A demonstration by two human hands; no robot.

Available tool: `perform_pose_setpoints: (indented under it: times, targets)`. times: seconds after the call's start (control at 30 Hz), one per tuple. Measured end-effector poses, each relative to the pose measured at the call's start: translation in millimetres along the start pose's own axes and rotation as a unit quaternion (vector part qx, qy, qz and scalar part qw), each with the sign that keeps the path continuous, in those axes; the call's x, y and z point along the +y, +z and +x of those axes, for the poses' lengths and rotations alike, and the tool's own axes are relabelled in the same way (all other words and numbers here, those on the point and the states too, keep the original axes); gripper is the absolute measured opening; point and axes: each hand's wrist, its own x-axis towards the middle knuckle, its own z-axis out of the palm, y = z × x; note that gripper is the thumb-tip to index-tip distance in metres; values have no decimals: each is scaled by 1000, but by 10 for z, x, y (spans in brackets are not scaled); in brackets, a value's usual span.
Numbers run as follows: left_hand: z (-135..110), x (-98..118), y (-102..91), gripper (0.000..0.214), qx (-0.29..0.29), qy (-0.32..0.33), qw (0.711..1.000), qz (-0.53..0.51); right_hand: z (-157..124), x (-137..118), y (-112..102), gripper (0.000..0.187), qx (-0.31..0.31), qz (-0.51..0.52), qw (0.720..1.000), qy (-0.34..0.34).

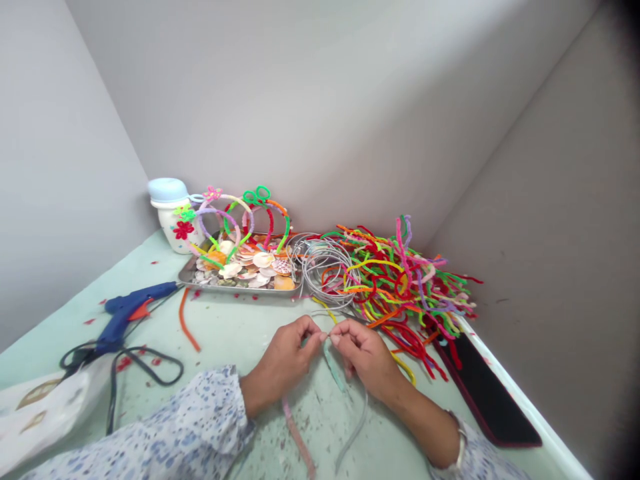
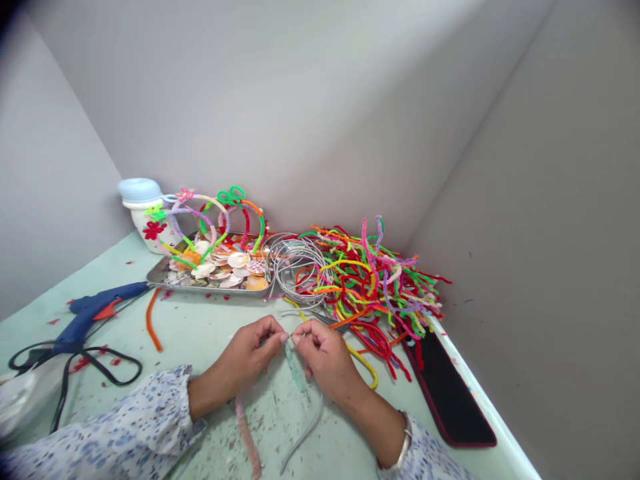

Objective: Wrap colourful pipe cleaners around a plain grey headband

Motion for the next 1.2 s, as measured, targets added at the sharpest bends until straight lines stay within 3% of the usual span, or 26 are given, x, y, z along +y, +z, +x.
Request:
perform_pose_setpoints:
  times: [0.33, 0.53, 0.67, 1.2]
  targets:
    - [-16, -8, -8, 19, 18, -20, 998, -63, 23, -15, -14, 19, 30, 42, 999, 14]
    - [27, -64, 19, 21, 12, -46, 984, -169, 38, -50, -40, 28, 24, 95, 995, 21]
    - [43, -36, 19, 24, 1, -72, 971, -227, 50, -55, -44, 26, 8, 69, 998, -3]
    - [-25, 12, 51, 21, -16, -36, 982, -184, 29, 29, -19, 16, 0, -52, 995, -87]
